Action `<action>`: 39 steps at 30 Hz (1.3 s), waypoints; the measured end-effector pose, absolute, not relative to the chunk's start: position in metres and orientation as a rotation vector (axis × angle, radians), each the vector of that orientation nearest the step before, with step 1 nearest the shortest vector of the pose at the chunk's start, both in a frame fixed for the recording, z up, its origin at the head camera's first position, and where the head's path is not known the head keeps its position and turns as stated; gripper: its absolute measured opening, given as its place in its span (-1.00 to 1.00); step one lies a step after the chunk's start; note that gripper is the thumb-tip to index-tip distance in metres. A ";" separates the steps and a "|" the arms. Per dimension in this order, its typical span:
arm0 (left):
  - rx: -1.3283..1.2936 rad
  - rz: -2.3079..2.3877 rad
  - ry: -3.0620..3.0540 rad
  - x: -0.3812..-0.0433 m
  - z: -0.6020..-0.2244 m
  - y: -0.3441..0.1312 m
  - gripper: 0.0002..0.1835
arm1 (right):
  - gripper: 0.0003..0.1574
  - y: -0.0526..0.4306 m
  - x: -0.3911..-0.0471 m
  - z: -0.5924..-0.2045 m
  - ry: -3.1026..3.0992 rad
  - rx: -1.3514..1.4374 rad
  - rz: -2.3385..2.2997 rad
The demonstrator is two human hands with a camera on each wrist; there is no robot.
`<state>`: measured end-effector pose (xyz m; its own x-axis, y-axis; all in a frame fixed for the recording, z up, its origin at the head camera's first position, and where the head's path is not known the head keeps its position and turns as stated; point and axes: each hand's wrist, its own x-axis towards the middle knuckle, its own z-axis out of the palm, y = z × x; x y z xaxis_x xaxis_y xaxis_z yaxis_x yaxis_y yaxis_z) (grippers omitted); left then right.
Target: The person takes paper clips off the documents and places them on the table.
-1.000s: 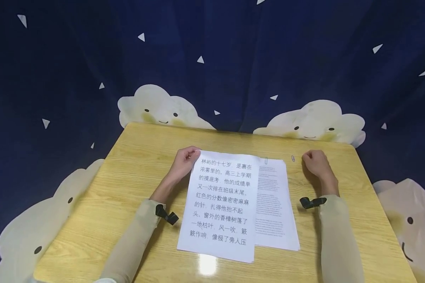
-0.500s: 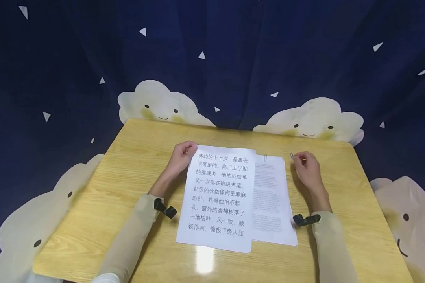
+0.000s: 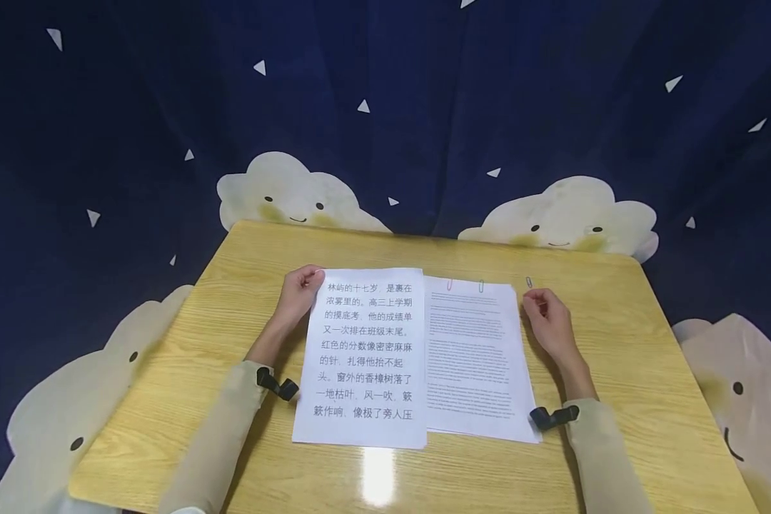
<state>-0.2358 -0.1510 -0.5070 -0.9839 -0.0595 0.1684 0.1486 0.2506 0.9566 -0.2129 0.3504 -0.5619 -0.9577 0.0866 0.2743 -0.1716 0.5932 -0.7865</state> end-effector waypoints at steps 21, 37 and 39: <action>-0.043 -1.519 -2.561 -0.268 -0.518 -0.206 -0.75 | -0.61 0.351 -0.199 -0.564 -2.510 0.115 1.321; -0.001 -1.394 -2.638 -0.293 -0.519 -0.219 -0.73 | -0.54 0.352 -0.203 -0.571 -2.496 0.132 1.360; 0.008 -1.394 -2.644 -0.294 -0.520 -0.220 -0.73 | -0.54 0.353 -0.203 -0.571 -2.497 0.130 1.358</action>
<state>-0.2937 -0.2199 -0.5198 -0.9884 -0.0754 0.1320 0.0663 0.5673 0.8208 -0.2028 0.3526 -0.5713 -0.9523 0.0610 0.2990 -0.2178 0.5502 -0.8061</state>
